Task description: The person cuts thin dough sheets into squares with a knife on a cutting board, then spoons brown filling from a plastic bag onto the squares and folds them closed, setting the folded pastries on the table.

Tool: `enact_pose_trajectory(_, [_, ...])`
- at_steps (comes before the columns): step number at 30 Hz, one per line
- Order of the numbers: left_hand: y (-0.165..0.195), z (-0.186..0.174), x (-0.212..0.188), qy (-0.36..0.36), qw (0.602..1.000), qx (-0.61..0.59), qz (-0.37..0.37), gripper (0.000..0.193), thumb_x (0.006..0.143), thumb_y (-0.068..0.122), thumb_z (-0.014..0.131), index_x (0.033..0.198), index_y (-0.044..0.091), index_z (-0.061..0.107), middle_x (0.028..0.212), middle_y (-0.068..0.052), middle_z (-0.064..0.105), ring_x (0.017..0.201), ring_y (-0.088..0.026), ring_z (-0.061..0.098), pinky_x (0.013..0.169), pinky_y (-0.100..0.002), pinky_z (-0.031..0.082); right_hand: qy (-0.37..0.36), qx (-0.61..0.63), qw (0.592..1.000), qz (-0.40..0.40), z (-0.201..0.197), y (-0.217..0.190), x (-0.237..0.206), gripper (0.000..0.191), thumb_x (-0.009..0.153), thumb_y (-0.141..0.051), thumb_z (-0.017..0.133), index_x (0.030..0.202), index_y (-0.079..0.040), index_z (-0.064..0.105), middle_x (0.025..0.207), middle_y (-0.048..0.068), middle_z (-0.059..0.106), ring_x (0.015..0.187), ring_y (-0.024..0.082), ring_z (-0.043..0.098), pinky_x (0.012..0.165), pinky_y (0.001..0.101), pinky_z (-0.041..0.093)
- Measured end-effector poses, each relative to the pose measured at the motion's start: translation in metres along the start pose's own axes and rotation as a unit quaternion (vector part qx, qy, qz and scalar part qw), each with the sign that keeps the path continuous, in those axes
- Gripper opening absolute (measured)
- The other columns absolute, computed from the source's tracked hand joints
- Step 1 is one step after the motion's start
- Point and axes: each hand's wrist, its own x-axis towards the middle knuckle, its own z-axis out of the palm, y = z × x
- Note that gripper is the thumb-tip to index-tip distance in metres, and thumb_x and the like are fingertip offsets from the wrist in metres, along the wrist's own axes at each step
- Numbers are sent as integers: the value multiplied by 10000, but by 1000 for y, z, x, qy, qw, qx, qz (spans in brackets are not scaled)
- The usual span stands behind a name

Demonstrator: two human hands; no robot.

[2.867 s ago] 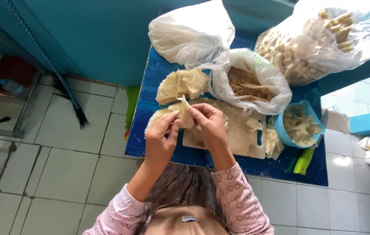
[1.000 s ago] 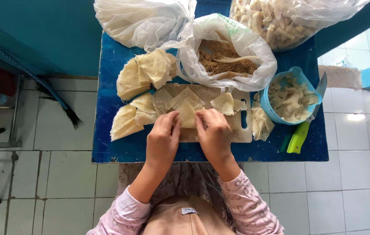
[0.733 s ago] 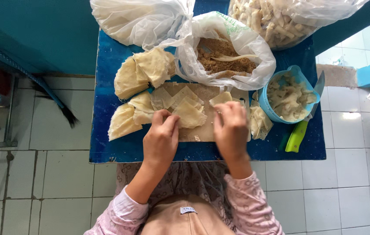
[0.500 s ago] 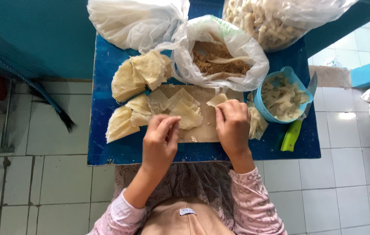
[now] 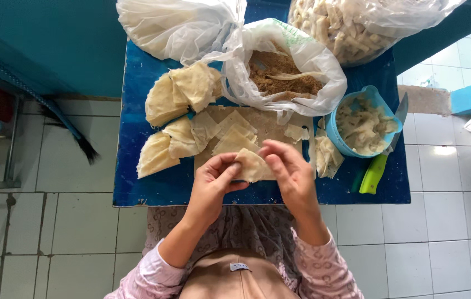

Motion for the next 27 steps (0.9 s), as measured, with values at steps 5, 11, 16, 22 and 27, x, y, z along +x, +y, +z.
enact_pose_trajectory(5, [13, 4, -5, 31, 974, 200, 99, 266, 969, 65, 649, 1218, -10, 704, 1054, -78, 761, 909, -120, 734, 765, -290, 657, -2, -4, 996, 94, 10, 20, 12, 161, 979, -80, 721, 1048, 65, 730, 828, 64, 694, 679, 103, 592, 603, 269, 473])
enact_pose_trajectory(11, [26, 8, -3, 81, 844, 449, 283, 266, 943, 53, 703, 1205, 19, 672, 1032, -140, 725, 885, -240, 740, 731, -317, 597, 75, -296, 939, -159, 38, 17, 14, 54, 944, -32, 714, 988, -1, 703, 854, 106, 653, 671, 180, 626, 620, 305, 498])
enact_pose_trajectory(16, [34, 7, -1, 90, 813, 490, 300, 285, 951, 54, 682, 1233, 27, 646, 1075, -148, 693, 939, -305, 733, 757, -358, 590, 78, -353, 912, -195, 51, 14, 22, 73, 925, -56, 719, 982, -21, 689, 899, 106, 671, 767, 281, 673, 682, 358, 528])
enact_pose_trajectory(22, [36, 6, -2, 125, 762, 580, 261, 159, 920, 99, 714, 1073, 61, 693, 1170, -144, 649, 819, -329, 713, 656, -408, 564, 61, -436, 880, -180, 53, 14, 24, 89, 882, -92, 742, 930, -38, 689, 930, 109, 657, 873, 317, 671, 740, 417, 523])
enact_pose_trajectory(27, [43, -4, -14, 126, 780, 492, 366, 110, 1002, 95, 712, 1110, 73, 704, 1166, -85, 620, 831, -243, 711, 697, -324, 587, 44, -419, 875, -239, 56, 4, 32, 80, 923, -75, 732, 993, -45, 708, 985, 110, 639, 955, 315, 643, 826, 423, 518])
